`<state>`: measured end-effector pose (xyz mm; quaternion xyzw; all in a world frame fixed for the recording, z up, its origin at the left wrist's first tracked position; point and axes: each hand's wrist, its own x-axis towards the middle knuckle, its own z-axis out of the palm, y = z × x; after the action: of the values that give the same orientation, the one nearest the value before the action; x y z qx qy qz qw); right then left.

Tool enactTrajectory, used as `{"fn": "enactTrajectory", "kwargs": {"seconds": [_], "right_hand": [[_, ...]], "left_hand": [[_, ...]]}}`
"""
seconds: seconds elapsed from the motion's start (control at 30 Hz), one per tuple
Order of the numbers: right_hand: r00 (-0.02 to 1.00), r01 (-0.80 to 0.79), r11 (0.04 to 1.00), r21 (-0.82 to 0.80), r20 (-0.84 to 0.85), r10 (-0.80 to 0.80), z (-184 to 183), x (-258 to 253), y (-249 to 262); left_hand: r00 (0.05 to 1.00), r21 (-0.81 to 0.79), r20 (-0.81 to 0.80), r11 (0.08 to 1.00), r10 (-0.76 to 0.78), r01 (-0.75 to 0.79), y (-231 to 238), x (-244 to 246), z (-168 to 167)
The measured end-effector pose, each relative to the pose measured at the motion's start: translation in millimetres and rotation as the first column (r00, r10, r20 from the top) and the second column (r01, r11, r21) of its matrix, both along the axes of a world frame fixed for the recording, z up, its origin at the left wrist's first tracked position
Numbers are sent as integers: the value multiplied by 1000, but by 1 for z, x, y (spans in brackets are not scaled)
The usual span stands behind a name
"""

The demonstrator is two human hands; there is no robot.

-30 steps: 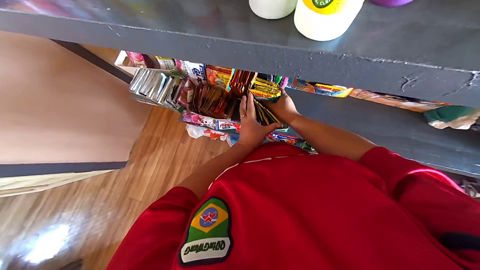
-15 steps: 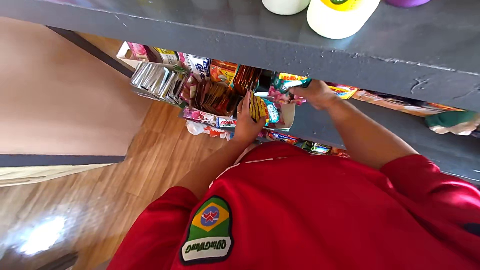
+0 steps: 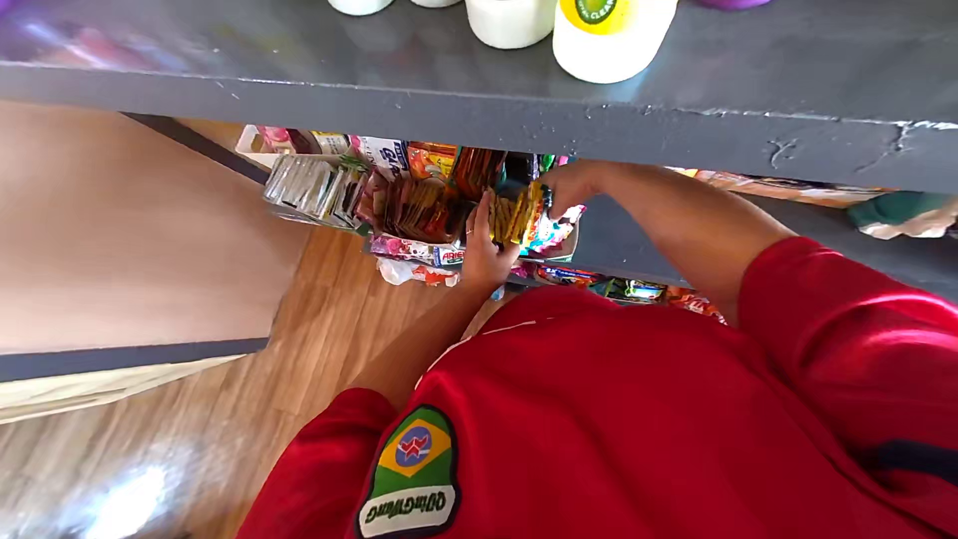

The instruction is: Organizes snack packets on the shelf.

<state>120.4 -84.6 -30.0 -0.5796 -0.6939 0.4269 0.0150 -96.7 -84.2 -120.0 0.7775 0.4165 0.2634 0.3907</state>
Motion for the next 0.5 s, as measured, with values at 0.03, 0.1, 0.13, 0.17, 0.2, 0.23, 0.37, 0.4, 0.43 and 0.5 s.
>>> {"fn": "enactTrajectory", "kwargs": {"seconds": [0.03, 0.1, 0.13, 0.17, 0.2, 0.23, 0.37, 0.4, 0.43, 0.5], "right_hand": [[999, -43, 999, 16, 29, 43, -5, -1, 5], [997, -67, 997, 41, 49, 65, -17, 0, 11], [998, -42, 999, 33, 43, 41, -21, -1, 11], [999, 0, 1000, 26, 33, -1, -23, -1, 9], [998, 57, 998, 33, 9, -58, -26, -2, 5], [993, 119, 991, 54, -23, -118, -29, -2, -1], [959, 272, 936, 222, -138, -246, -58, 2, -22], [955, 292, 928, 232, -115, -272, -62, 1, -27], [950, 311, 924, 224, -81, -300, -63, 0, -33], [939, 342, 921, 186, -35, -341, -64, -5, -41]], "left_hand": [[1000, 12, -1, 1000, -5, 5, 0, 0, -2], [1000, -8, 10, 1000, -9, 9, 0, -1, -2], [1000, -29, 19, 1000, -8, 8, -1, -2, -1], [999, -52, 36, 999, -7, 9, -2, -3, 0], [998, -85, 63, 996, -9, 14, -3, -5, 1], [994, -116, 108, 993, -9, 21, -3, -7, 1], [943, -133, 332, 991, 21, 25, -5, -18, -15], [944, -153, 328, 988, 32, 20, -7, -21, -17], [956, -170, 291, 985, 43, 7, -9, -24, -18], [985, -220, 160, 975, 69, -32, -11, -25, -21]]}}
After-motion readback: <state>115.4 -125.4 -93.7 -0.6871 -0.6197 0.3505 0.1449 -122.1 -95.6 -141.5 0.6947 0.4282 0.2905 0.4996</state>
